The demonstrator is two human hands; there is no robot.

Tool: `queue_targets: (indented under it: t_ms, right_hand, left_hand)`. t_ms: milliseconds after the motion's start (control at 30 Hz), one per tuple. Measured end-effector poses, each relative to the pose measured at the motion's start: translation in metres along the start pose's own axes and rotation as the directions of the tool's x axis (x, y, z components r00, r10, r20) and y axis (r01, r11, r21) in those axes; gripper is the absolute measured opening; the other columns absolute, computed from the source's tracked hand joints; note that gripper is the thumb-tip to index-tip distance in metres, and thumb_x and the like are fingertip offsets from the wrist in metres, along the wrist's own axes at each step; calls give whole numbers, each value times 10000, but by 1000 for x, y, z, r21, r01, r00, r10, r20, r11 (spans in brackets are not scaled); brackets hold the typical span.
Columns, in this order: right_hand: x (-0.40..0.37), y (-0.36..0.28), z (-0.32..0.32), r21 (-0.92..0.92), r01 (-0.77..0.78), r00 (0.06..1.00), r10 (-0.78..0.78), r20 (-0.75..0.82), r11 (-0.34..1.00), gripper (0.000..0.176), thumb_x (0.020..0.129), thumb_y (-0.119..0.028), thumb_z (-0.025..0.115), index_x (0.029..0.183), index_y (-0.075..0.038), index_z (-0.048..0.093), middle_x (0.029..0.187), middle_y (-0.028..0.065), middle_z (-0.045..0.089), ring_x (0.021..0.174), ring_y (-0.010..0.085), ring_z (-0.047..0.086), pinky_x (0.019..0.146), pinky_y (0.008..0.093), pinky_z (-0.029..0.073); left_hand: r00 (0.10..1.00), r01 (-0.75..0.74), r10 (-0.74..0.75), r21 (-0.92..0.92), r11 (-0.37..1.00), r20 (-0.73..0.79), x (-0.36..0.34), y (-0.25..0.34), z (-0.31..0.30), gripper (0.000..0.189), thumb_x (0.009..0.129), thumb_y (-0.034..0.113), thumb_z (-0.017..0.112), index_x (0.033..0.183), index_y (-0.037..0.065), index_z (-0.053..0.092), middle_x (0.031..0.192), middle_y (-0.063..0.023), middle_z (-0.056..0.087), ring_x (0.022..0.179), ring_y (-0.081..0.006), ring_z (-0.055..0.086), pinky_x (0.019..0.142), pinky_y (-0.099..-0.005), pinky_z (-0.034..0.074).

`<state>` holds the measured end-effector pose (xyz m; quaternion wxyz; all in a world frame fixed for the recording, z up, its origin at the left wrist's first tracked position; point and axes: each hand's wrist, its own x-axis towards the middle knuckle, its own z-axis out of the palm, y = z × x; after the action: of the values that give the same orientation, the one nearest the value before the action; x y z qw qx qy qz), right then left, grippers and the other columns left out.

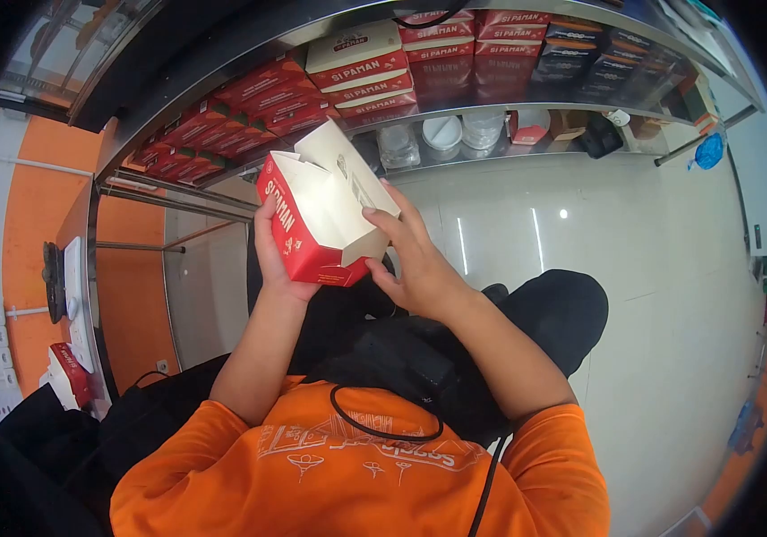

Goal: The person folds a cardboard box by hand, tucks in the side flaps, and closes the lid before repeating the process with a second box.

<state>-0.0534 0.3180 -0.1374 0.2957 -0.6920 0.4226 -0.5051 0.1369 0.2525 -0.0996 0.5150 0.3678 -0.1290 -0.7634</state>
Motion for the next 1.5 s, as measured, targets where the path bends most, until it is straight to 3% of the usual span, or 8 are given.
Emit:
queue_targets:
  t_ms: [233, 433, 600, 667, 800, 933, 1200, 1500]
  right_hand:
    - [-7, 13, 10, 92, 5, 1000, -6, 13, 996, 1049, 807, 1, 787, 1604, -130, 117, 1573, 281, 272, 1408, 421, 406, 1000, 437, 532]
    - [-4, -4, 15, -102, 59, 998, -58, 19, 993, 1110, 802, -138, 824, 1604, -19, 66, 1534, 329, 305, 1415, 501, 349, 1162, 473, 349]
    - [-2, 10, -6, 16, -88, 961, 90, -263, 996, 920, 837, -172, 817, 1548, 58, 281, 1526, 287, 369, 1388, 384, 439, 1131, 406, 380]
    - [4, 17, -20, 191, -150, 908, 212, -362, 970, 788, 896, -195, 770, 1517, 65, 361, 1492, 247, 435, 1344, 318, 492, 1112, 377, 401]
    - [11, 25, -46, 651, -157, 796, 486, -362, 743, 573, 1014, -248, 637, 1468, 51, 453, 1368, 162, 585, 1229, 211, 583, 1053, 334, 458]
    - [13, 26, -56, 838, -160, 766, 601, -229, 522, 498, 1050, -392, 546, 1360, -2, 537, 1264, 91, 649, 1160, 173, 622, 1011, 342, 490]
    - [15, 31, -54, 955, -104, 720, 683, -121, 279, 507, 1037, -446, 545, 1315, -23, 560, 1260, 108, 645, 1158, 199, 627, 1012, 370, 498]
    - [18, 27, -41, 971, -114, 776, 629, -46, 212, 531, 1050, -451, 509, 1342, -9, 531, 1282, 116, 633, 1186, 214, 616, 1027, 391, 492]
  left_hand:
    - [1000, -9, 9, -4, 1000, 9, -1, -4, -2, 613, 952, 488, 542, 1412, 84, 509, 1341, -123, 627, 1208, -296, 625, 1048, -474, 482]
    - [999, -35, 34, 59, 998, 25, -5, -20, 7, 672, 956, 587, 515, 1419, 101, 508, 1374, -106, 609, 1250, -276, 598, 1088, -468, 450]
    - [998, 65, -66, 111, 992, 12, -13, -16, -4, 988, 867, 721, 593, 1535, 69, 268, 1640, -130, 136, 1519, -342, 136, 1132, -625, 265]
    - [989, -113, 124, 129, 985, -77, -4, -15, -14, 786, 971, 585, 534, 1519, 65, 317, 1608, -114, 246, 1493, -281, 220, 1175, -541, 229]
    - [917, -376, 309, 285, 882, 254, -4, 0, -15, 570, 1077, 312, 449, 1566, 66, 289, 1587, -105, 341, 1441, -234, 319, 1192, -426, 232]
    - [731, -681, 362, 577, 451, 579, -13, 6, -4, 616, 1076, 298, 493, 1584, 44, 256, 1581, -106, 356, 1311, -175, 431, 1109, -342, 343]
    - [628, -778, 367, 547, 308, 687, -20, 12, -7, 564, 831, 403, 837, 1230, 47, 657, 1217, -55, 549, 1036, -119, 508, 818, -249, 398]
    - [653, -747, 581, 538, 390, 485, -25, 1, -1, 355, 831, 200, 856, 1017, 42, 598, 1033, -44, 533, 907, -125, 498, 803, -265, 409]
